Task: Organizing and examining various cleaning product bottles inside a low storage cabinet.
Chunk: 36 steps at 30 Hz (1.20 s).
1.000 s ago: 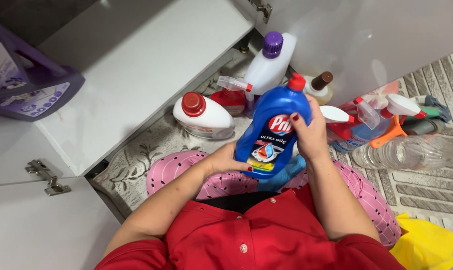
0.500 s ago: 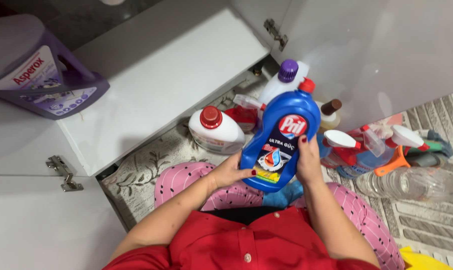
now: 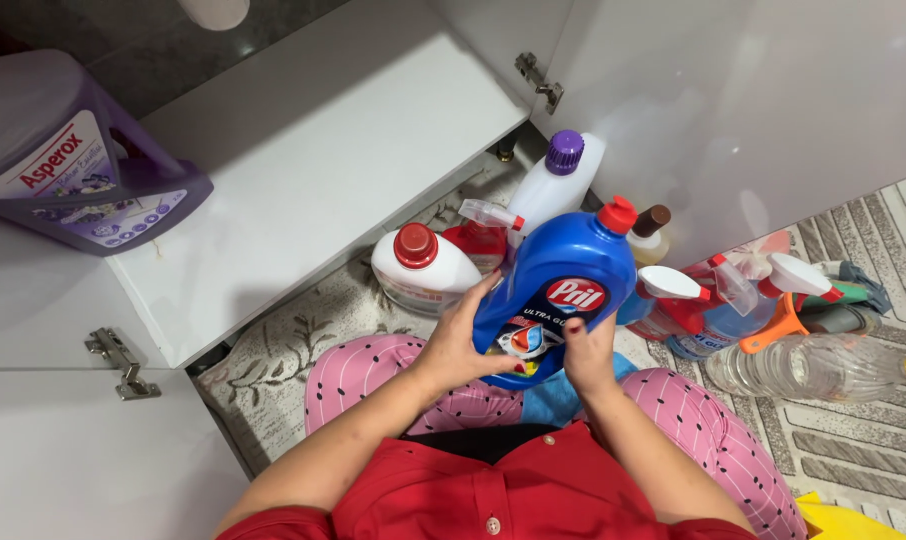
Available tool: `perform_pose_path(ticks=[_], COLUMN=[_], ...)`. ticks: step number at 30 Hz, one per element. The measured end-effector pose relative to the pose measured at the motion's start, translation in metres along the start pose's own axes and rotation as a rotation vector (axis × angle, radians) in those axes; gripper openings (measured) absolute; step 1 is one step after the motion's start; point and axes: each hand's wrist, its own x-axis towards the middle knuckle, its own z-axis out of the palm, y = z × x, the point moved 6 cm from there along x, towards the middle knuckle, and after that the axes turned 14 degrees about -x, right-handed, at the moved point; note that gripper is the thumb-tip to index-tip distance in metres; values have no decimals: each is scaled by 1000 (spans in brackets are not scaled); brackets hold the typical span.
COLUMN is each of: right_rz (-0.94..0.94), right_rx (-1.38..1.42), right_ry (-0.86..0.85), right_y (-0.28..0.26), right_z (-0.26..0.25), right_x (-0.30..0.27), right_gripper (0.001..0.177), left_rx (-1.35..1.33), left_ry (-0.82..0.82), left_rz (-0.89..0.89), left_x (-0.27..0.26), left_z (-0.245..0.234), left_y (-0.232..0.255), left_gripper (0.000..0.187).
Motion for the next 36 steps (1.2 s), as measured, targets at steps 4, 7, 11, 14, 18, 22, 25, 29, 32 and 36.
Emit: perform_pose_path(ticks=[4,7,11,14,18,22,25,29,32,36], right_rz=[41,-99,-194,-143,-111,-138,-128,-37,59,107], right_rx=[4,-165,40,55,-126,-196,-149,73,330,526], right_ry=[-44,-19,90,51,-48,10,56,72,54,-11], right_y=[13,-16,-122,-133,-141,-139,-128,-114,-99,-71], right_z=[-5,-28,-38,-44,-32,-32,-34,-33,-32,-19], right_x=[-10,8,58,65,66,65,62,68,70,64], right_gripper=[84,85,83,57,29,27,29,28,26,34], left_rx=[-59,-38,84,190,243,246,243,225,211,56], left_ry=[-45,-33,-9,56,134,93,100,104,97,108], left_rz=[-46,-6,86,89,177,175,177,144,126,109], left_x=[0,-1,-4,-11,-14,-14,-16,-15,-15,-8], left_z=[1,3,9,11,7,6,5,3,1,-5], left_y=[-6,-2,-2,-10,-12,-9,-15,-23,-26,-21], left_gripper=[83,63,54,52,52,50,51,51,54,52])
